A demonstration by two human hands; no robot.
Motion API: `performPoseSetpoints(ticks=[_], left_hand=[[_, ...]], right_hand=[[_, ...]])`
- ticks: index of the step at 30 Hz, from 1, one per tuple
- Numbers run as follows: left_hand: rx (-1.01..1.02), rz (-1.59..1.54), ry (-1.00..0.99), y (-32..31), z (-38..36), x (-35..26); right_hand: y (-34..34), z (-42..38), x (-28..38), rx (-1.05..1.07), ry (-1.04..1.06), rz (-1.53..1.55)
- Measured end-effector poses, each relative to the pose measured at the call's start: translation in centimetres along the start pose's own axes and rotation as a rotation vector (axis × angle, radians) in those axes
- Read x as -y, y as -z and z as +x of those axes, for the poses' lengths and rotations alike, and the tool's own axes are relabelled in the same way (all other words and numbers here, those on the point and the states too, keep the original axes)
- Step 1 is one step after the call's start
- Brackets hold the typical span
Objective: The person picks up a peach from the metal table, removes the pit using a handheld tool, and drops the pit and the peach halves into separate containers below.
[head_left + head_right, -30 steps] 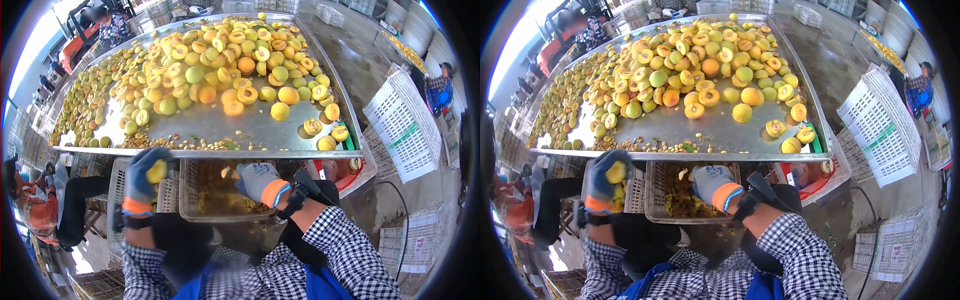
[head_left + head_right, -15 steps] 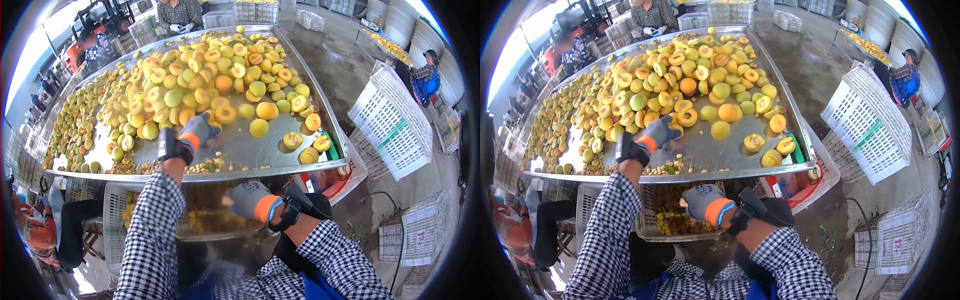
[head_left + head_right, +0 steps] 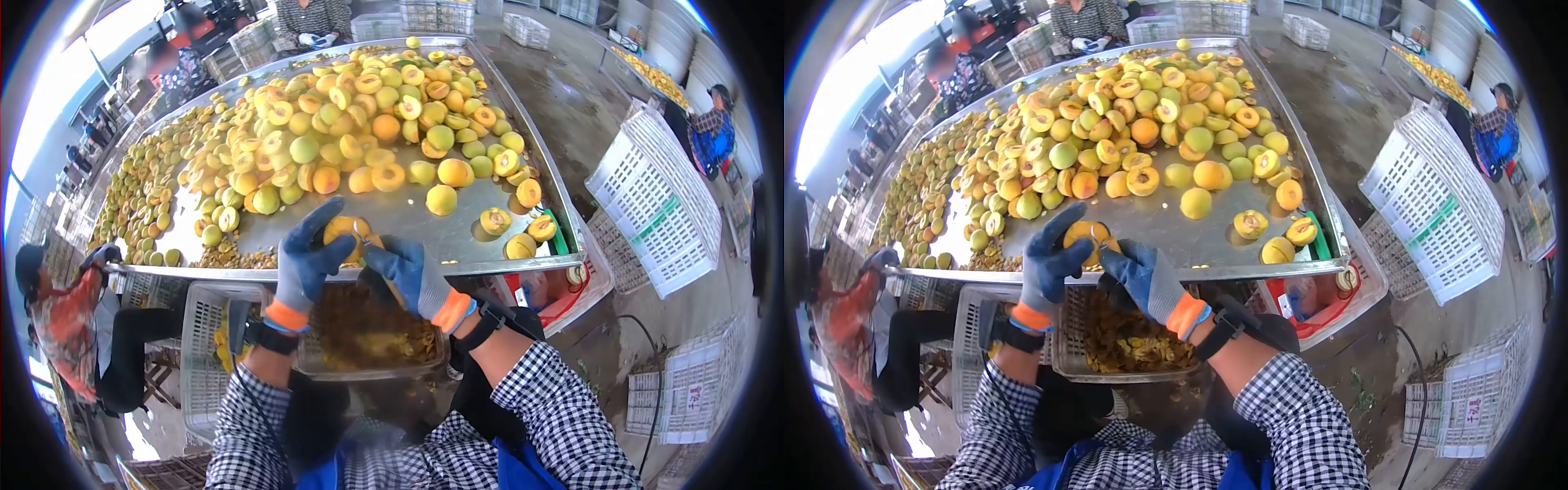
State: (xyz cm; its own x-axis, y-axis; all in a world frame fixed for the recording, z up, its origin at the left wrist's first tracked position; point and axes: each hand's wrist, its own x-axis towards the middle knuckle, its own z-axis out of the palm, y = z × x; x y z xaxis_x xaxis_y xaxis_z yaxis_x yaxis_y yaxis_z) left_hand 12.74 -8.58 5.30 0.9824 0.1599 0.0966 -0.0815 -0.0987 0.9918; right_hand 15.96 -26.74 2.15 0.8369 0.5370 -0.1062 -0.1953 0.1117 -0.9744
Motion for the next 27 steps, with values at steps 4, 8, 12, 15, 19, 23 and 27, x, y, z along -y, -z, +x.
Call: performPoseSetpoints(ticks=[4, 8, 12, 15, 19, 23, 27], left_hand=[[-0.31, -0.252, -0.166, 2.3, -0.2, 7.8], [-0.294, 0.28, -0.431, 3.4, -1.9, 9.0], [-0.207, 0.229, -0.361, 3.1, -3.5, 3.7], [-0.213, 0.228, -0.312, 3.4, -4.2, 3.3], [-0.252, -0.269, -0.051, 3.7, -4.3, 4.2], [-0.306, -0.402, 0.044, 4.0, -4.1, 4.5], [-0.289, -0.285, -0.007, 4.1, -4.3, 4.9]], right_hand=[[-3.6, -0.6, -0.4, 0.163, -0.148, 0.199], [-4.0, 0.2, -3.2, -0.092, 0.596, -0.769], [-6.2, -1.2, 0.9, -0.07, 0.484, -1.096], [-6.8, -0.4, -0.2, 0.005, 0.439, -1.194], [-7.3, -0.2, -0.7, 0.066, 0.441, -1.2], [-7.2, -0.6, 1.3, 0.166, 0.382, -1.285], [-6.9, 0.3, -0.3, 0.216, 0.39, -1.133]])
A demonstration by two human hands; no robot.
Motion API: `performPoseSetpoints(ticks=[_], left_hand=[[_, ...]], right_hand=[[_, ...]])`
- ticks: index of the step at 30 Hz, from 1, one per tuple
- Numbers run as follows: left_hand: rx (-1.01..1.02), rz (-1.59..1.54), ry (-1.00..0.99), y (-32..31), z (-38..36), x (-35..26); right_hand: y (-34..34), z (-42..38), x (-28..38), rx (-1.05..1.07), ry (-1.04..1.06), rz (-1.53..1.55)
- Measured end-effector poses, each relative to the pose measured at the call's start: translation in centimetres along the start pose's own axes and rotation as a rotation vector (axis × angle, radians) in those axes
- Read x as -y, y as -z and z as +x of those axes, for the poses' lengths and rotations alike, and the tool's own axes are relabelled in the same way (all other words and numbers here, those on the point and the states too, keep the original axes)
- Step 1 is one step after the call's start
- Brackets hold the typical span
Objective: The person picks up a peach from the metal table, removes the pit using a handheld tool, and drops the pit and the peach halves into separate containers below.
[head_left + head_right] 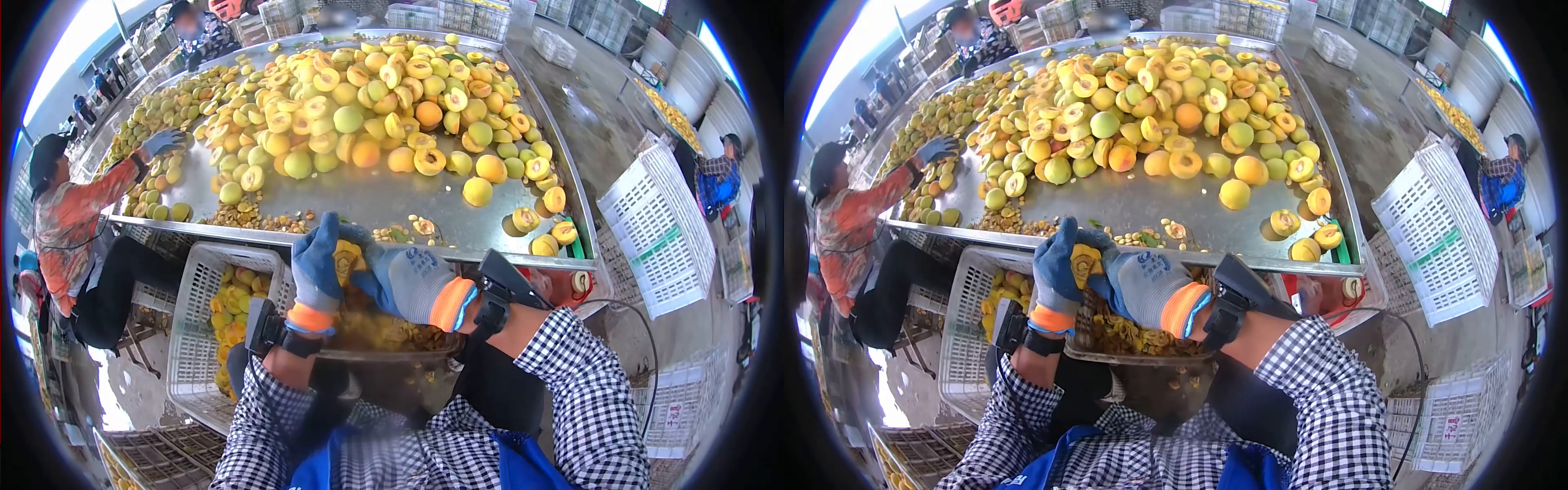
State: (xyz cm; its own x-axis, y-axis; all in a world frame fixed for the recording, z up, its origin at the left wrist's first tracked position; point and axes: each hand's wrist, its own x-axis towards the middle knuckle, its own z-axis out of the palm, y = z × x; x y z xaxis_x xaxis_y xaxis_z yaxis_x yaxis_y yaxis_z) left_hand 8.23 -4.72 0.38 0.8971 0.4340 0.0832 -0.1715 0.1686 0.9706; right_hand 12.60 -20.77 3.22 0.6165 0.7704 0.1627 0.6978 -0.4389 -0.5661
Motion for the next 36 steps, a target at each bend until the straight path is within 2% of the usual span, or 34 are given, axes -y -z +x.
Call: performPoseSetpoints(ticks=[2, 5, 7, 9, 11, 15, 16, 19, 20, 23, 25, 26, 30, 33, 34, 36], left_hand=[[-0.027, -0.005, 0.024, 0.0, 0.0, 0.5], [0.019, -0.16, 0.19, 0.0, 0.2, -0.4], [-0.016, -0.34, 0.127, -1.8, -0.8, -2.1], [-0.021, -0.378, 0.071, -2.2, -0.9, -1.7], [-0.011, -0.286, 0.008, -1.0, -1.0, 1.1], [-0.106, -0.054, 0.079, -2.3, -1.9, -1.0], [-0.073, 0.009, 0.057, -2.4, -1.9, -1.2], [0.005, 0.107, 0.037, -2.4, -2.2, -1.2], [0.045, 0.117, 0.061, -2.4, -2.4, -1.3], [0.083, 0.151, 0.077, -2.0, -2.6, -0.8], [0.076, 0.17, 0.03, -2.6, -2.9, -0.1], [0.053, 0.179, -0.024, -3.0, -3.0, 0.1], [0.027, 0.013, 0.054, -3.8, -2.5, -2.4], [0.035, 0.027, 0.142, -3.3, -2.3, -2.4], [0.036, 0.026, 0.158, -3.1, -2.3, -1.9], [0.05, 0.002, 0.177, -2.8, -2.6, -1.5]], right_hand=[[-0.2, -0.6, 0.4, 0.026, -0.053, 0.085], [-0.6, -0.8, -0.1, -0.029, -0.043, 0.18], [-0.7, -1.0, -0.1, -0.056, -0.045, 0.208], [0.5, -1.0, 0.5, -0.059, -0.076, 0.194], [0.2, -1.7, 1.6, 0.001, -0.179, 0.221], [-2.6, -3.2, 2.1, -0.008, -0.288, 0.469], [-5.2, -3.2, 0.4, -0.107, -0.112, 0.576], [-6.6, -3.8, -0.4, -0.128, 0.0, 0.915], [-6.0, -4.5, -0.6, -0.007, -0.112, 1.005], [-5.1, -4.4, -0.4, 0.103, -0.293, 1.061], [-8.5, -4.9, -1.1, -0.235, 0.068, 0.721], [-8.8, -5.2, -1.1, -0.286, 0.053, 0.664], [-5.1, -4.4, 0.2, -0.161, -0.163, 0.821], [-5.3, -4.4, 0.0, -0.141, -0.05, 0.782], [-5.6, -4.2, 0.4, -0.177, -0.118, 1.007], [-4.3, -4.5, 0.9, -0.016, -0.258, 1.079]])
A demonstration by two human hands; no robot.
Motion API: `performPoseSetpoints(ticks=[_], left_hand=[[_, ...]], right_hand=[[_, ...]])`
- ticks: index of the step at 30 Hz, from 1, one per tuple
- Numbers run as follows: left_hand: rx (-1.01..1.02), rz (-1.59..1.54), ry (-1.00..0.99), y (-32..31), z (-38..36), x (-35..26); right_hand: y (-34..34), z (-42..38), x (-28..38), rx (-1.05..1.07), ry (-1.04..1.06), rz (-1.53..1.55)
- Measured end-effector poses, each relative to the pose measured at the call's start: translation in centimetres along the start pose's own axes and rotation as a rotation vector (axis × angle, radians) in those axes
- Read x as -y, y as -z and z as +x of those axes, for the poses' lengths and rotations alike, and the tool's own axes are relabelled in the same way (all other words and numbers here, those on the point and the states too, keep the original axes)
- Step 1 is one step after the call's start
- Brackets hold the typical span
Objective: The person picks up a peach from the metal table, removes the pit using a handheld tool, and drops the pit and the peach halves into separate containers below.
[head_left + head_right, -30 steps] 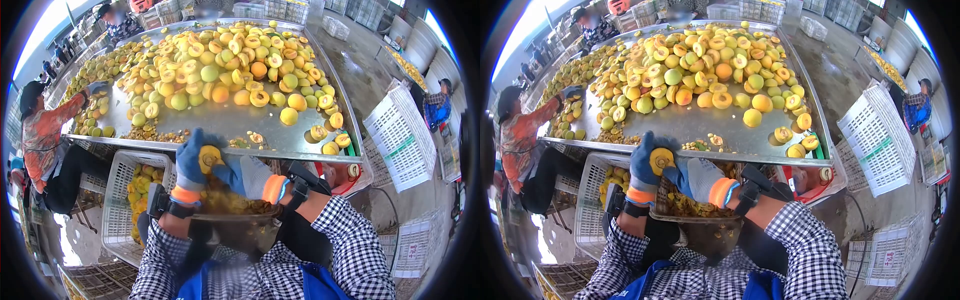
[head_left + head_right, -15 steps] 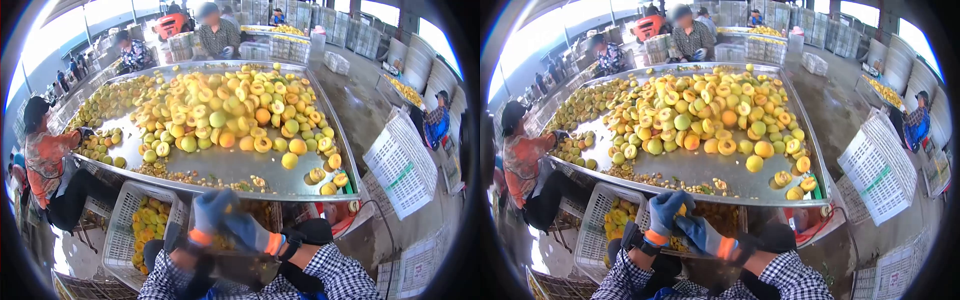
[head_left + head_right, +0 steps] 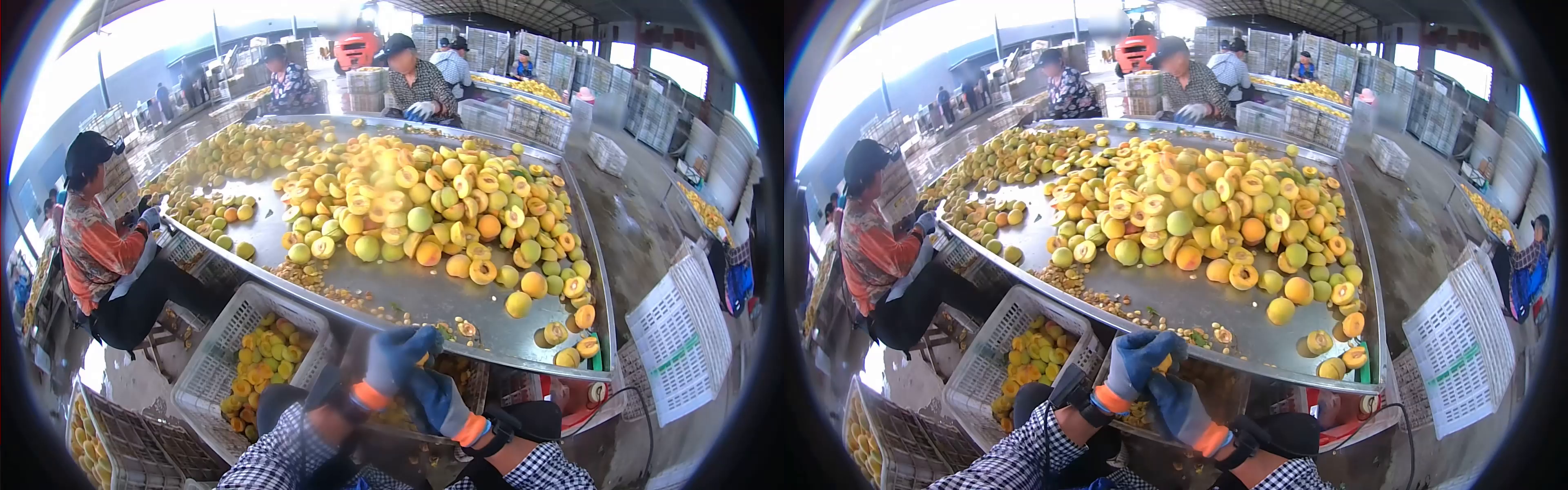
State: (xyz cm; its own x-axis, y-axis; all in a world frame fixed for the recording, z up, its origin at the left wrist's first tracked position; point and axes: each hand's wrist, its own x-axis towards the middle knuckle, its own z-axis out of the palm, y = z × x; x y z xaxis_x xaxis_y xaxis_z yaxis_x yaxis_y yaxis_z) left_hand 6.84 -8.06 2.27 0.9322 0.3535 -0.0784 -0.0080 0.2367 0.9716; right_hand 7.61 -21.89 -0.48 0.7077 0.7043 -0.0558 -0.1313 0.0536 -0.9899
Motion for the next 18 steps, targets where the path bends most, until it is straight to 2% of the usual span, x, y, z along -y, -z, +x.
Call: performPoseSetpoints(ticks=[1, 2, 4, 6, 7, 8, 9, 11, 14, 17, 18], left_hand=[[0.007, 0.003, 0.007, 0.0, -0.1, 0.2], [0.013, 0.008, 0.016, 0.0, -0.2, 0.4], [0.052, 0.054, -0.003, 0.8, 0.3, 1.6], [0.041, 0.038, -0.016, 0.7, 0.0, 0.9], [0.005, 0.029, -0.04, 0.8, -0.2, 1.2], [-0.031, 0.021, -0.065, 0.7, -0.3, 1.6], [-0.058, -0.145, -0.096, 0.3, 0.1, 2.3], [-0.039, -0.161, -0.072, 0.1, 1.2, 3.7], [-0.015, -0.091, 0.015, 0.8, -0.1, 1.3], [0.057, -0.047, 0.016, 1.7, -0.5, 0.0], [0.106, -0.033, -0.016, 2.1, -0.3, -0.3]], right_hand=[[0.1, -0.5, 0.7, 0.03, -0.102, 0.028], [-0.1, -0.9, 1.2, 0.037, -0.05, -0.016], [0.9, -1.3, -0.2, 0.026, -0.095, -0.155], [1.7, -0.3, -2.5, 0.019, 0.236, -0.53], [1.4, 0.9, -4.1, -0.023, 0.625, -0.772], [1.0, 1.6, -4.8, -0.04, 0.495, -0.674], [0.6, 1.9, -4.2, -0.061, 0.346, -0.598], [-0.3, 2.0, -3.0, -0.001, 0.091, -0.202], [-0.6, 0.6, -1.0, -0.001, -0.375, 0.337], [0.5, 0.0, -2.8, 0.128, -0.481, 0.403], [-1.2, -0.6, 1.7, 0.256, -0.454, 0.387]])
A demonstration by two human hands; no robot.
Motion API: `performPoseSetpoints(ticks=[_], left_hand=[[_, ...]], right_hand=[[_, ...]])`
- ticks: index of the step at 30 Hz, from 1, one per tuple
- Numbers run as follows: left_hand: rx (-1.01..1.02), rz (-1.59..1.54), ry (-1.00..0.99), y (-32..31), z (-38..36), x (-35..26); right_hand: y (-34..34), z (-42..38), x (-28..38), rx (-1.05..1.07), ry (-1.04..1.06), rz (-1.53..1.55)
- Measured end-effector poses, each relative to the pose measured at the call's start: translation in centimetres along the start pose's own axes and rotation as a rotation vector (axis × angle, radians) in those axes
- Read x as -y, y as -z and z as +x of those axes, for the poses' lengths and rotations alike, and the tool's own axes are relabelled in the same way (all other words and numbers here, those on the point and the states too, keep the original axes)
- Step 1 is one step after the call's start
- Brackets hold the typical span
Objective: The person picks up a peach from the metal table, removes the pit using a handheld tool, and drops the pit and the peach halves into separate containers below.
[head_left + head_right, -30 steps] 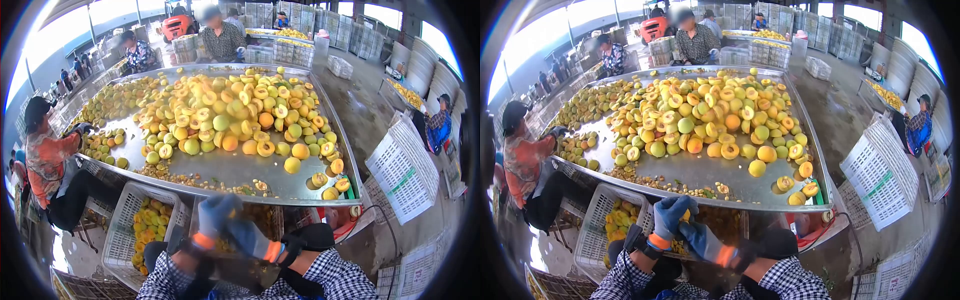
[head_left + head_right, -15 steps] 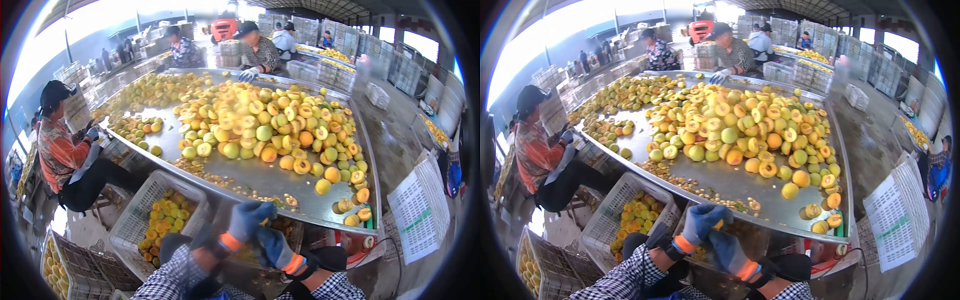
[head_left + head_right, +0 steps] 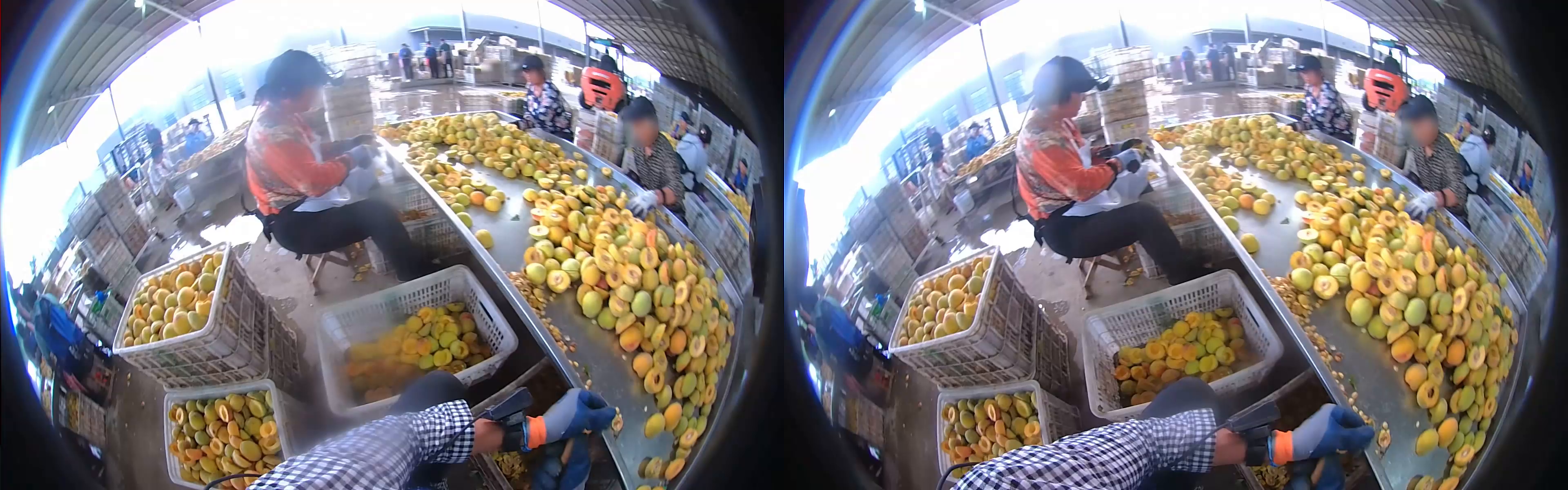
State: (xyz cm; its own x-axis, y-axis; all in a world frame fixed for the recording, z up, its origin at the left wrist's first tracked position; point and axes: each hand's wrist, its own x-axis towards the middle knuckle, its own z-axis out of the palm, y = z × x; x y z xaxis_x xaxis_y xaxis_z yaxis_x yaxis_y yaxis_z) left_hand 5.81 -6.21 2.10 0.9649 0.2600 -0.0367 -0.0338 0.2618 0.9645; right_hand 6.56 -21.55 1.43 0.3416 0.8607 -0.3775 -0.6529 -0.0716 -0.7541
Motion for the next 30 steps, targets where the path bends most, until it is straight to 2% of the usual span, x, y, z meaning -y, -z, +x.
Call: performPoseSetpoints(ticks=[3, 6, 12, 15, 16, 17, 18, 19, 20, 22, 23, 25, 28, 30], left_hand=[[0.098, -0.009, -0.05, 0.2, 0.8, 0.7], [0.196, -0.012, -0.032, 0.8, 0.5, -0.4], [0.259, 0.056, -0.028, 1.3, 0.8, 0.2], [0.14, 0.179, -0.178, 1.3, 0.4, 1.5], [0.129, 0.035, -0.117, 1.2, 0.1, 2.3], [0.149, 0.127, -0.037, 1.6, -0.5, 0.8], [0.144, 0.028, -0.026, 1.3, -0.4, 2.0], [0.176, 0.154, -0.04, 1.4, -0.4, 1.6], [0.209, 0.038, 0.017, 1.1, -0.3, 1.8], [0.244, 0.034, 0.033, 0.1, -0.2, 1.7], [0.2, 0.11, 0.013, -0.4, -0.2, 1.9], [0.063, 0.06, 0.0, -2.5, -0.6, 1.3], [0.088, 0.042, 0.043, -3.7, -0.8, 0.4], [0.151, 0.065, 0.035, -4.2, -0.5, 0.1]], right_hand=[[1.4, -0.2, -0.4, -0.016, -0.219, 0.304], [0.8, -0.5, 0.8, 0.066, -0.226, 0.237], [2.7, 0.1, 0.1, 0.193, -0.256, 0.381], [2.9, 2.5, -0.3, 0.085, -0.234, 0.106], [4.0, 2.2, -1.3, -0.028, -0.219, 0.048], [3.7, 1.4, -1.1, -0.019, -0.219, 0.008], [3.4, 0.7, -0.9, -0.01, -0.219, -0.033], [3.2, 0.0, -0.7, -0.001, -0.219, -0.074], [2.9, -0.5, -0.6, -0.015, -0.178, -0.081], [2.3, -1.8, -0.4, -0.044, -0.096, -0.099], [2.9, -1.7, -0.7, 0.02, -0.08, 0.0], [2.2, -2.6, -0.3, -0.041, 0.024, -0.061], [2.4, -3.9, 0.8, 0.079, -0.038, 0.111], [2.4, -4.0, 0.6, 0.061, -0.025, 0.205]])
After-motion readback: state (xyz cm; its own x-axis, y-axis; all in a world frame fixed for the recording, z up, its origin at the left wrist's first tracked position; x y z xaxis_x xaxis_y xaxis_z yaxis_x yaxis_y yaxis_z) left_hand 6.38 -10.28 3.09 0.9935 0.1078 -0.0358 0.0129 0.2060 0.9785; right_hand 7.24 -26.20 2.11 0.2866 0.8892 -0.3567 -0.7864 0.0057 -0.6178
